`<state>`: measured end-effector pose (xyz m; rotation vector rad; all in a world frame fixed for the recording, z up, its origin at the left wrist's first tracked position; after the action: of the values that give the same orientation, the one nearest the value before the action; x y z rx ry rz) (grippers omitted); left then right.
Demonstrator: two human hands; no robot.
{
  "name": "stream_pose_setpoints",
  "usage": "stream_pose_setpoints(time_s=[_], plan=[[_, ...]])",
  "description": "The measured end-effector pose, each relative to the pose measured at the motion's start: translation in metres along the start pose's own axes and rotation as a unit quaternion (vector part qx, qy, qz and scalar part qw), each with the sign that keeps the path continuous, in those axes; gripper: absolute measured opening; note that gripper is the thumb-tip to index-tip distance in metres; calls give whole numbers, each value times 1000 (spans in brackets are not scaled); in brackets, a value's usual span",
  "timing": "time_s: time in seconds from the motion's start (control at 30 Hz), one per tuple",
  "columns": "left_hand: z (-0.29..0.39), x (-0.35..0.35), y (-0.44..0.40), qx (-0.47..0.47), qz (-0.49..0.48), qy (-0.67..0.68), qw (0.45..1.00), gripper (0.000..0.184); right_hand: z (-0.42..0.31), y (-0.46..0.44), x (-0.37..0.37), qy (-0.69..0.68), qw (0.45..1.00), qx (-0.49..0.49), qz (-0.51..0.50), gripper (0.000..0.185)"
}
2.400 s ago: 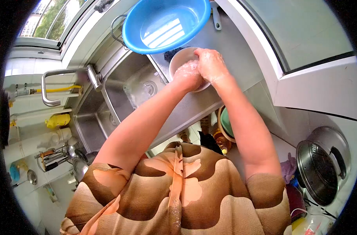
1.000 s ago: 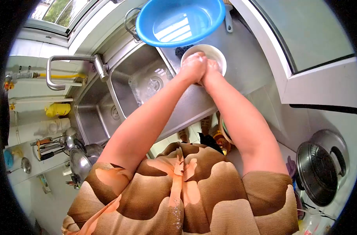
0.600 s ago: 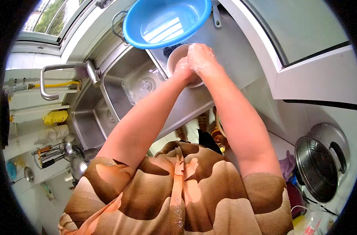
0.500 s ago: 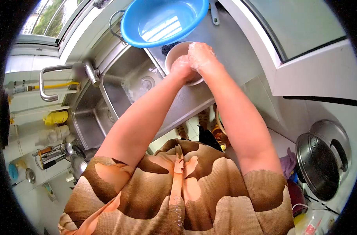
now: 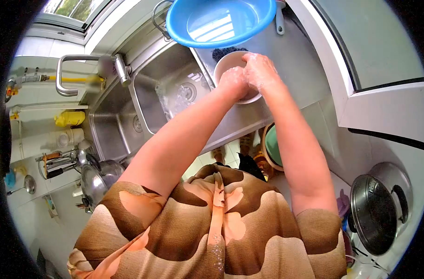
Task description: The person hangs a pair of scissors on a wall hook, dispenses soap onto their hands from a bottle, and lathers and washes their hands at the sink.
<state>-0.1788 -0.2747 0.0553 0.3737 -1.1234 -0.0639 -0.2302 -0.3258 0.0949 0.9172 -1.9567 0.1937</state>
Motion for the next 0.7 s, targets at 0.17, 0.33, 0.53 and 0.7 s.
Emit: stream_pose_setpoints(time_s=[0.17, 0.33, 0.53, 0.7], plan=[[-1, 2, 3, 15, 43, 83, 996, 22, 5, 1, -1, -27, 999, 34, 21, 37], [-19, 9, 6, 52, 47, 385, 920, 30, -8, 2, 4, -43, 998, 31, -17, 31], [-22, 8, 33, 173, -45, 767, 617, 44, -18, 13, -1, -333, 940, -53, -46, 25], [-13, 22, 38, 113, -63, 758, 639, 60, -22, 21, 1, -209, 977, -30, 34, 24]])
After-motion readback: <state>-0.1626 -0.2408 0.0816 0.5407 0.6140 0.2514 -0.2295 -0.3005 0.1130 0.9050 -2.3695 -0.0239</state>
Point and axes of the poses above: each hand's wrist, its own y-axis away from the middle knuckle, its own x-axis out of the back of the hand, z = x × y, the point moved 7 cm from there along -y, towards the middle knuckle, and after that the axes turned 4 degrees about -z, right-handed, at the moved point
